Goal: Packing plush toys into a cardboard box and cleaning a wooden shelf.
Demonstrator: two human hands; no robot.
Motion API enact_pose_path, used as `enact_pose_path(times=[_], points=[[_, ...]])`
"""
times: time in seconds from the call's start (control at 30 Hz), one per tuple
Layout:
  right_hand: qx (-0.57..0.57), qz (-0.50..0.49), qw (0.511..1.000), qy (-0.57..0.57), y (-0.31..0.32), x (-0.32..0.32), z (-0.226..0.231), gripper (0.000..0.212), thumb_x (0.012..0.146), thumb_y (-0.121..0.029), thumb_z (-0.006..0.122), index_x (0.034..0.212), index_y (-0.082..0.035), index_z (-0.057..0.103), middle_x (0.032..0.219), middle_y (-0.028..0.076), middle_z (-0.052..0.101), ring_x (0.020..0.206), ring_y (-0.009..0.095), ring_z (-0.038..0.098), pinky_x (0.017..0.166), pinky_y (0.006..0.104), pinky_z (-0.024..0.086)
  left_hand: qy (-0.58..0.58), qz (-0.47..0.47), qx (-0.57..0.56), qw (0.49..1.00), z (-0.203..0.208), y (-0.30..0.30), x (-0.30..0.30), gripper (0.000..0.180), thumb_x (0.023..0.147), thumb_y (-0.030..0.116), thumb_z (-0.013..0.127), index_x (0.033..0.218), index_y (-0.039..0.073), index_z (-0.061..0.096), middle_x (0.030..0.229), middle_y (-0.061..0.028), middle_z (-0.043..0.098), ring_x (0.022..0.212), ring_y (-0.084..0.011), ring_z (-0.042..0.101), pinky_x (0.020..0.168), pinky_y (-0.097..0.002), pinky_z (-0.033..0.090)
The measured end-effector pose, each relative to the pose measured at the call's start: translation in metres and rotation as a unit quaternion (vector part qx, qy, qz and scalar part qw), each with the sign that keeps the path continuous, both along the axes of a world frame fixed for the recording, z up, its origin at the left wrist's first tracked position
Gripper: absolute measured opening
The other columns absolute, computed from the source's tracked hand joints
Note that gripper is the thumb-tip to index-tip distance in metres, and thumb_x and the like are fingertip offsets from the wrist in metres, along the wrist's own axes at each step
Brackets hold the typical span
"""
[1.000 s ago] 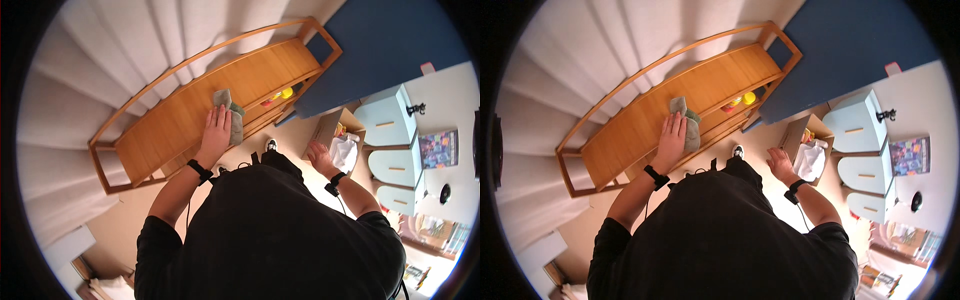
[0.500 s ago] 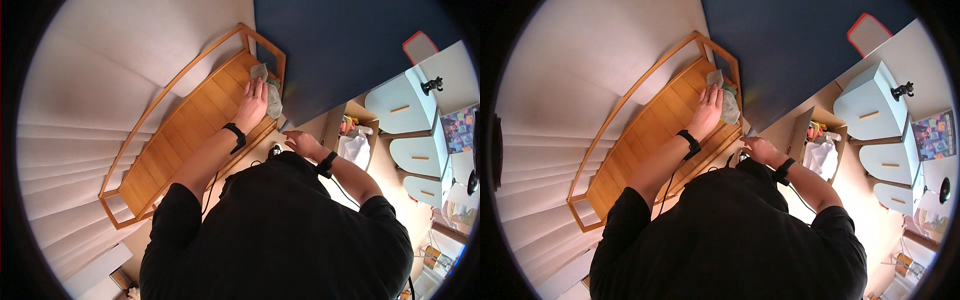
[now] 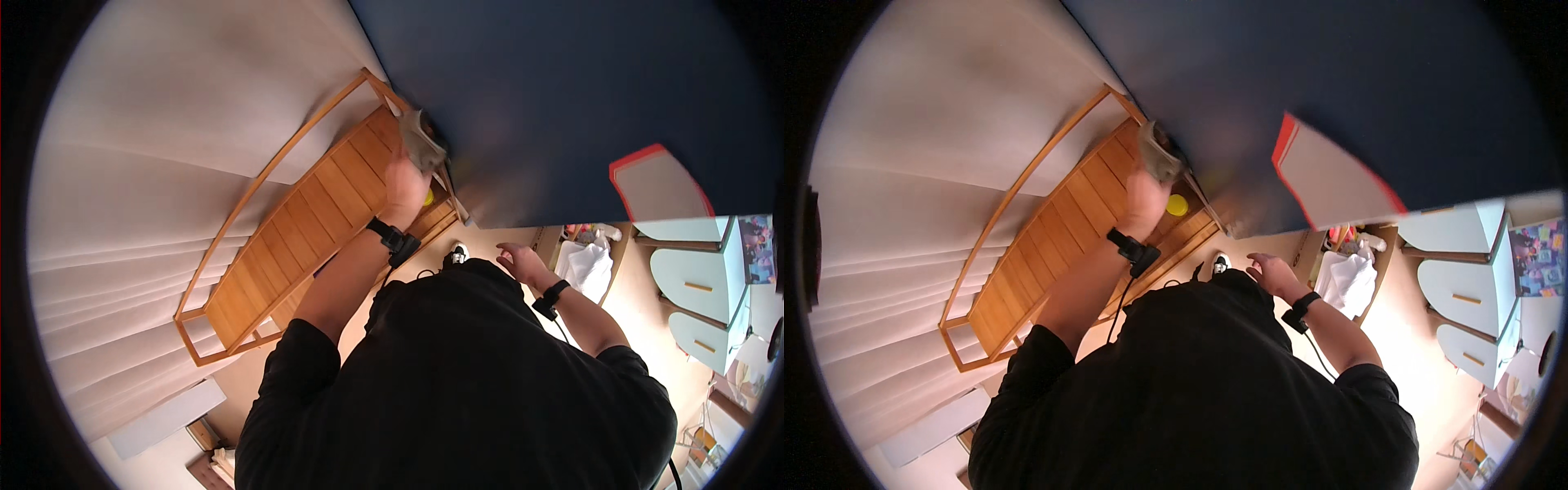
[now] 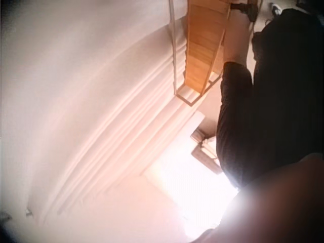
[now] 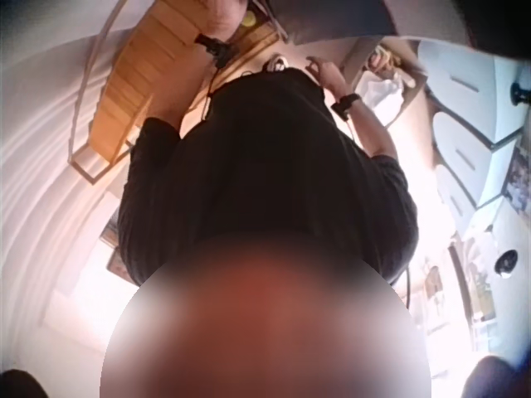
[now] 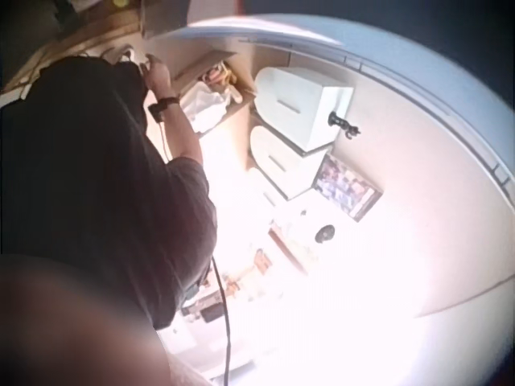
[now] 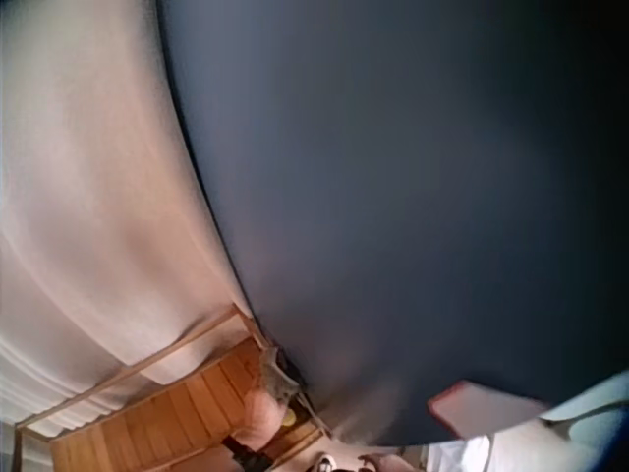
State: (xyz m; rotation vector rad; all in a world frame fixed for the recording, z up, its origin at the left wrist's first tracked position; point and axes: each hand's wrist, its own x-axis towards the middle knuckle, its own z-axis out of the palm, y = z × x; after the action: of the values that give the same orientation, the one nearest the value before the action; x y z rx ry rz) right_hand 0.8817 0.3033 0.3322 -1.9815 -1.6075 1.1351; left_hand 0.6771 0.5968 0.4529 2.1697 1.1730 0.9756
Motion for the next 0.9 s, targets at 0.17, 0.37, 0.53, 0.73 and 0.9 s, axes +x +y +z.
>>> enact_pose_path(times=[0.17, 0.37, 0.53, 0.73, 0.9], points=[[0.003, -0.018, 1.000, -0.011, -0.008, 0.017, -0.012, 0.041, 0.097, -0.030, 0.067, 0.131, -0.007, 0.065, 0.107, 0.018, 0.074, 0.102, 0.040, 0.070, 0.090, 0.0489, 0.055, 0.189, -0.010, -0.122, 0.974, 0.001, 0.006, -0.013, 0.046, 0.077, 0.012, 0.081, 0.116, -0.004, 0.062, 0.119, -0.0285, 0.065, 0.104, -0.0464, 0.066, 0.086, -0.0507, 0.056], [-0.032, -0.024, 0.999, -0.025, -0.027, 0.030, -0.035, 0.043, 0.097, -0.028, 0.069, 0.133, -0.006, 0.064, 0.100, 0.018, 0.076, 0.096, 0.038, 0.072, 0.087, 0.0469, 0.057, 0.043, -0.005, 0.220, 0.974, 0.105, 0.062, -0.029, 0.046, 0.078, 0.003, 0.074, 0.123, 0.002, 0.067, 0.122, -0.0170, 0.063, 0.110, -0.0385, 0.063, 0.092, -0.0453, 0.056], [-0.019, -0.032, 0.999, 0.004, -0.036, 0.035, -0.056, 0.043, 0.095, -0.022, 0.071, 0.134, -0.005, 0.063, 0.103, 0.020, 0.075, 0.095, 0.037, 0.074, 0.085, 0.0450, 0.059, 0.166, -0.036, 0.324, 0.931, 0.094, 0.106, -0.040, 0.041, 0.089, 0.005, 0.062, 0.129, 0.004, 0.067, 0.124, -0.0142, 0.060, 0.115, -0.0336, 0.059, 0.097, -0.0415, 0.054], [-0.019, -0.030, 0.999, -0.024, -0.045, 0.043, -0.065, 0.044, 0.094, -0.022, 0.072, 0.134, -0.007, 0.064, 0.101, 0.018, 0.075, 0.094, 0.035, 0.074, 0.085, 0.0443, 0.059, 0.236, -0.025, 0.322, 0.917, 0.069, 0.097, -0.067, 0.040, 0.087, 0.006, 0.064, 0.127, 0.004, 0.069, 0.125, -0.0149, 0.058, 0.114, -0.0330, 0.059, 0.097, -0.0415, 0.055], [-0.035, -0.034, 0.999, -0.015, -0.042, 0.035, -0.059, 0.043, 0.094, -0.021, 0.071, 0.135, -0.008, 0.063, 0.100, 0.018, 0.075, 0.094, 0.034, 0.074, 0.084, 0.0432, 0.059, 0.324, -0.089, 0.234, 0.912, 0.003, 0.066, -0.097, 0.043, 0.088, 0.005, 0.059, 0.131, 0.001, 0.064, 0.125, -0.0148, 0.058, 0.116, -0.0345, 0.058, 0.097, -0.0436, 0.055]])
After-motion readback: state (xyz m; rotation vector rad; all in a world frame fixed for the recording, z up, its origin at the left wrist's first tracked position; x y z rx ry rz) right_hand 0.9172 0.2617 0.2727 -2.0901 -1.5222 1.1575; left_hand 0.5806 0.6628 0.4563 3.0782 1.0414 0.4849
